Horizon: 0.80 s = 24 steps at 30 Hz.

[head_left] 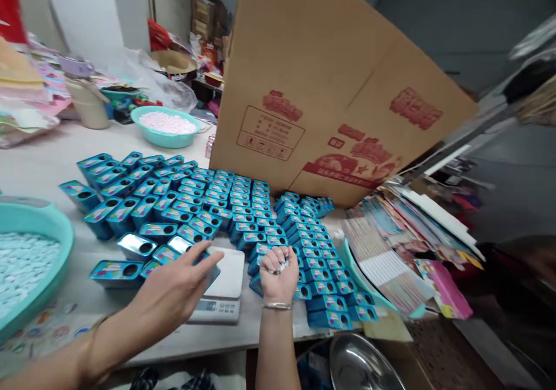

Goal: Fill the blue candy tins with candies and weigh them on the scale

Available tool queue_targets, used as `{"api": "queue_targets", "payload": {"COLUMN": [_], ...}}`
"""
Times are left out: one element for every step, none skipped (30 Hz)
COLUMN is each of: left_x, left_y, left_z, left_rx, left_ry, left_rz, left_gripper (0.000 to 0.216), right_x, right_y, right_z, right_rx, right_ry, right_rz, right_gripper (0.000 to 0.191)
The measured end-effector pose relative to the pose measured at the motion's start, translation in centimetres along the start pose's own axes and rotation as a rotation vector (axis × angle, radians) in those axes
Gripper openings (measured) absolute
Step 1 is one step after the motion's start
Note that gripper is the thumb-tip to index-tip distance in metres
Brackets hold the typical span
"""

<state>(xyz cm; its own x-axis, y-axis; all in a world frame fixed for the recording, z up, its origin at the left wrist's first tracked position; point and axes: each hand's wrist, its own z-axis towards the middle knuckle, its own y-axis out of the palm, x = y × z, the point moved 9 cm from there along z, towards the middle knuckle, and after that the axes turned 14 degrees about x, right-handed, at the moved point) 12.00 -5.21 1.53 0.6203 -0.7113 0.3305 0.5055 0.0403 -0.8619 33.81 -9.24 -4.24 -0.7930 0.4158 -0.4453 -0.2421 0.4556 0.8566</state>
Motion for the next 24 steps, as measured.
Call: {"api": "queue_targets", "payload": {"left_x": [0.8,1.3,1.6,1.8,1.8,1.8,1.6,1.3,1.0,0.7,0.3,-0.1,-0.5,-0.9,-1.2,-1.6,-1.9,-2.3,-2.6,-2.9,-3.2,-3.5,-3.7,-4.0], "left_y": [1.6,3.3,4.8,6.2,7.4,8.3,9.0,9.4,9.7,9.9,9.9,10.0,10.0,10.1,10.4,10.7,11.1,11.5,11.8,12.1,12.3,12.3,12.1,11.5], "left_z": [1.6,2.9,3.9,4.7,5.3,5.7,6.0,6.2,6.3,6.5,6.6,6.7,6.8,6.7,6.5,6.3,5.9,5.5,5.1,4.6,4.0,3.5,3.0,2.5], "left_rx": [-0.046,-0.096,-0.140,-0.179,-0.209,-0.230,-0.244,-0.256,-0.268,-0.277,-0.282,-0.289,-0.302,-0.319,-0.337,-0.354,-0.365,-0.367,-0.361,-0.354,-0.347,-0.339,-0.322,-0.299], "left_ry": [0.004,-0.001,-0.009,-0.016,-0.023,-0.029,-0.036,-0.041,-0.048,-0.055,-0.061,-0.071,-0.091,-0.122,-0.172,-0.235,-0.302,-0.364,-0.414,-0.453,-0.482,-0.505,-0.528,-0.546], "left_rz": [0.027,0.053,0.074,0.088,0.094,0.096,0.090,0.079,0.061,0.042,0.025,-0.001,-0.048,-0.120,-0.224,-0.347,-0.468,-0.568,-0.634,-0.674,-0.697,-0.709,-0.715,-0.703], "left_gripper": [0.043,0.042,0.042,0.041,0.040,0.038,0.037,0.037,0.038,0.042,0.046,0.051,0.055,0.058,0.060,0.060,0.060,0.059,0.059,0.060,0.061,0.063,0.066,0.071], "right_x": [-0.5,-1.0,-1.4,-1.8,-2.1,-2.4,-2.6,-2.7,-2.7,-2.7,-2.6,-2.4,-2.1,-1.9,-1.6,-1.4,-1.1,-0.9,-0.7,-0.6,-0.5,-0.4,-0.3,-0.3], "right_y": [-0.4,-0.8,-1.3,-1.7,-2.1,-2.5,-2.8,-3.0,-3.1,-3.2,-3.2,-3.1,-3.1,-3.1,-3.0,-2.9,-2.8,-2.7,-2.6,-2.4,-2.2,-2.1,-1.9,-1.8], "right_z": [0.0,0.0,0.0,0.0,0.1,0.1,0.3,0.4,0.6,0.8,1.0,1.2,1.4,1.6,1.8,1.9,2.0,2.1,2.1,2.2,2.2,2.2,2.1,2.1], "right_rx": [0.012,0.026,0.040,0.053,0.064,0.073,0.080,0.084,0.088,0.091,0.096,0.104,0.115,0.130,0.145,0.159,0.170,0.177,0.180,0.180,0.178,0.174,0.168,0.163], "right_ry": [-0.012,-0.021,-0.029,-0.033,-0.035,-0.036,-0.036,-0.036,-0.034,-0.031,-0.026,-0.018,-0.009,0.002,0.013,0.024,0.036,0.046,0.057,0.066,0.075,0.083,0.090,0.095], "right_rz": [0.010,0.018,0.026,0.034,0.044,0.055,0.068,0.078,0.086,0.091,0.096,0.102,0.111,0.123,0.137,0.150,0.162,0.172,0.180,0.184,0.186,0.187,0.186,0.184], "right_gripper": [0.028,0.028,0.028,0.028,0.027,0.027,0.027,0.027,0.026,0.026,0.026,0.026,0.026,0.026,0.027,0.027,0.027,0.026,0.026,0.025,0.025,0.025,0.024,0.024]}}
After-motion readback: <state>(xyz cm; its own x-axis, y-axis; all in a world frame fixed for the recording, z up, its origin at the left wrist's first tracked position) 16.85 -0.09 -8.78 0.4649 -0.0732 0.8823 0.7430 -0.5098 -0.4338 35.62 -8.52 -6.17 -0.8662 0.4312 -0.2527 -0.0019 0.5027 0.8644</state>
